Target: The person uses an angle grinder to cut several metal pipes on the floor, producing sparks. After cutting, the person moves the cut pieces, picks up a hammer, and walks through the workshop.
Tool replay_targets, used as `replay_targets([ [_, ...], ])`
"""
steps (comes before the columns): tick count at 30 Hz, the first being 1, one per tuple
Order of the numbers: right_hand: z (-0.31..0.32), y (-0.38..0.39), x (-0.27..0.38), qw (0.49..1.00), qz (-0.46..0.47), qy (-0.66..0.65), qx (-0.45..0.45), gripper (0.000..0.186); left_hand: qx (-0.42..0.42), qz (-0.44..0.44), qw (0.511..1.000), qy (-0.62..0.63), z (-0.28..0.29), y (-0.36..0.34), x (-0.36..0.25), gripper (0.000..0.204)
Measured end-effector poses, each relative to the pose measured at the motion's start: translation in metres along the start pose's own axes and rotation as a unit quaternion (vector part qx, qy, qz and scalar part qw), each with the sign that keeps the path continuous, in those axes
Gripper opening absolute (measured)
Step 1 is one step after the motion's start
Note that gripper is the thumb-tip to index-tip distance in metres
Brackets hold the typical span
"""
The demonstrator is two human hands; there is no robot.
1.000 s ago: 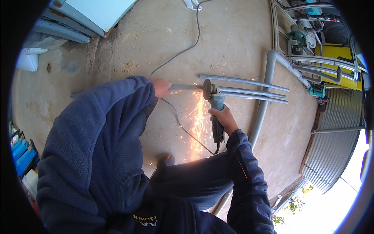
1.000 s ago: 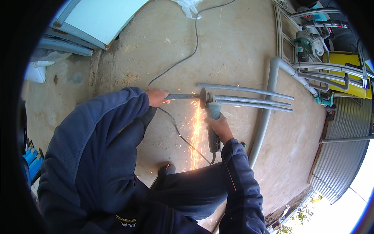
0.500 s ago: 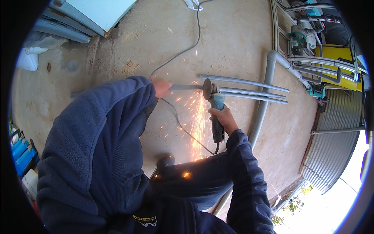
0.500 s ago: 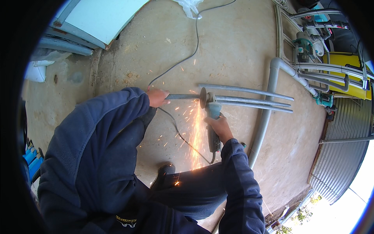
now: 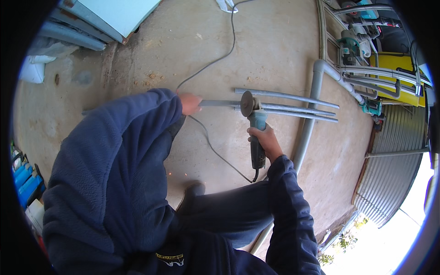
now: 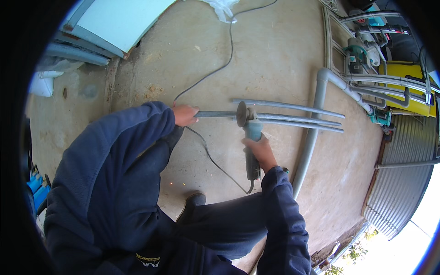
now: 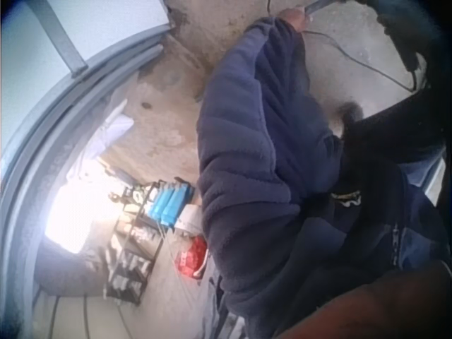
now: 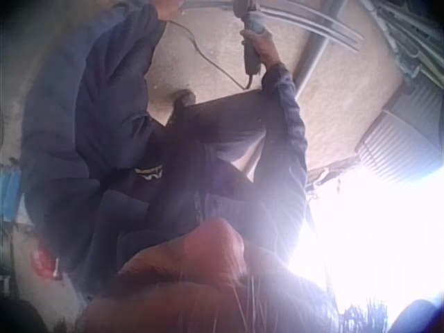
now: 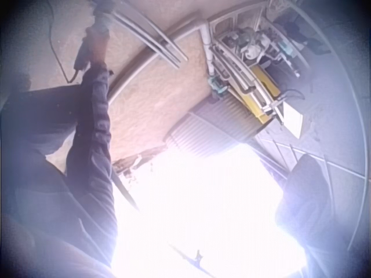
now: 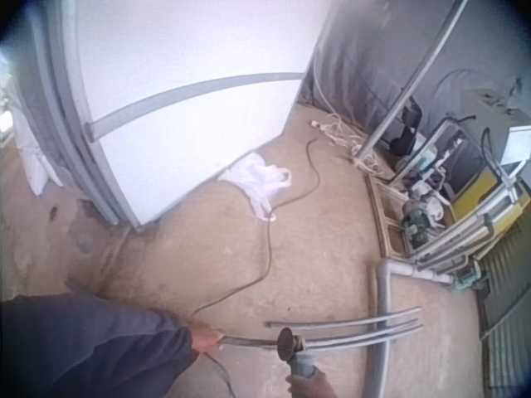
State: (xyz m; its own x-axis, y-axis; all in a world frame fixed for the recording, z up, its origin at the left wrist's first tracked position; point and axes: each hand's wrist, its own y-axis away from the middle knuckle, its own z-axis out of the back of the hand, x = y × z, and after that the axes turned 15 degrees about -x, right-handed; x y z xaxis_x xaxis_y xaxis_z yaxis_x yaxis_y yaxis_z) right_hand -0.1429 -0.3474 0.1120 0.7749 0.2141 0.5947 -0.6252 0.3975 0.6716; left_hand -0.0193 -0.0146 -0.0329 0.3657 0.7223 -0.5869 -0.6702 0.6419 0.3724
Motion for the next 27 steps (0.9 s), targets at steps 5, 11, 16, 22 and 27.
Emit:
replay_targets([
  [5, 0.007, 0.007, 0.009, 0.999, -0.004, -0.033, -0.015, 0.046, 0.019, -0.005, 1.0, -0.022, 0.006, 0.003, -0.005, 0.036],
  [11, 0.005, 0.007, -0.007, 1.0, -0.001, -0.009, 0.006, 0.048, 0.034, 0.025, 0.998, -0.051, 0.0, 0.006, -0.008, 0.04],
  [16, 0.006, 0.007, -0.02, 1.0, -0.001, 0.009, 0.006, 0.049, 0.051, 0.024, 0.997, -0.05, -0.006, 0.001, -0.002, 0.045],
  [22, 0.006, 0.011, -0.023, 1.0, -0.008, 0.005, 0.005, 0.048, 0.046, 0.013, 0.997, -0.058, -0.012, 0.001, 0.002, 0.046],
  [27, 0.006, 0.012, -0.025, 1.0, -0.012, 0.016, 0.008, 0.051, 0.058, 0.001, 0.997, -0.043, -0.006, 0.0, -0.002, 0.047],
])
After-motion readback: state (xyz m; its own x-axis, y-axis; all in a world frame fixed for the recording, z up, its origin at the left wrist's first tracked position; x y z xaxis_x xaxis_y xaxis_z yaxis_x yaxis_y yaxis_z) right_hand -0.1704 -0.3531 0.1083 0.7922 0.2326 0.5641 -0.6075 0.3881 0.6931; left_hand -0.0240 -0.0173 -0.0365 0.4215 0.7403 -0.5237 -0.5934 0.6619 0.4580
